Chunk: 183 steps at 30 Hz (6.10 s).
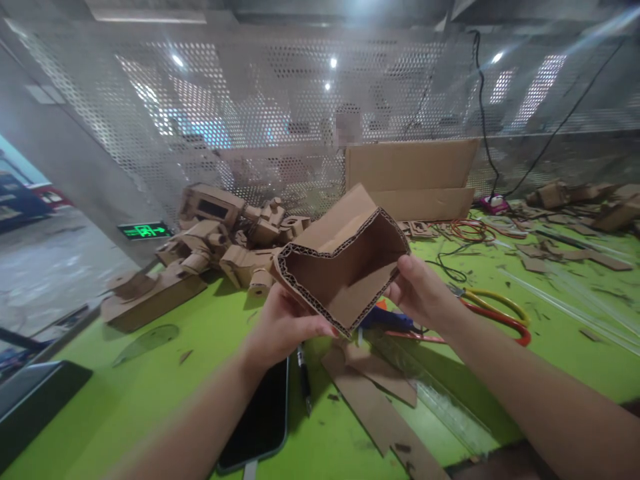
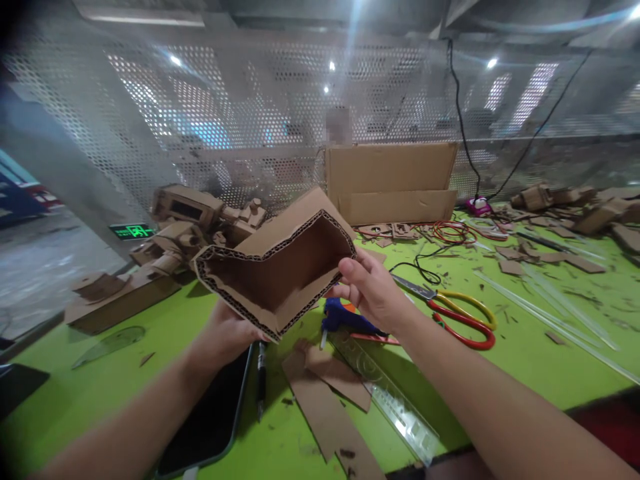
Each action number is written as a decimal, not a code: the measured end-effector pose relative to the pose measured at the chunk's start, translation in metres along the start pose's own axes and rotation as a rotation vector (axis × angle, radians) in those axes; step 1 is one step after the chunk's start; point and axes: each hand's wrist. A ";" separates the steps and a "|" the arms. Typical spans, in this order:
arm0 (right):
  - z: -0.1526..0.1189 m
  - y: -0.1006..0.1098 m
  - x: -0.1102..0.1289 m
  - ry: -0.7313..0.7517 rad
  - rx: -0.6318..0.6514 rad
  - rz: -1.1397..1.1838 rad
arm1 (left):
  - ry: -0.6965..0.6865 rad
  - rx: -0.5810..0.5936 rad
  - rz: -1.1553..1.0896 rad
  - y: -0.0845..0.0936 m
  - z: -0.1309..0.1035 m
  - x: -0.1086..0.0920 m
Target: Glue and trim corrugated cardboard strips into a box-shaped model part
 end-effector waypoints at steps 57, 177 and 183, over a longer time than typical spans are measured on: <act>-0.010 -0.005 0.005 -0.012 0.152 0.038 | -0.087 -0.080 0.249 0.001 -0.006 -0.005; 0.021 0.022 -0.006 -0.162 -0.325 -0.261 | 0.394 -0.423 -0.280 -0.001 0.009 -0.004; 0.018 0.021 -0.005 -0.121 -0.251 -0.312 | 0.358 -0.526 -0.300 -0.002 0.014 -0.005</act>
Point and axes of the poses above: each hand's wrist, its own z-axis towards the middle knuckle, its own y-axis out of the back of the hand, x = y × z, and after that the axes turned 13 degrees about y, right-handed
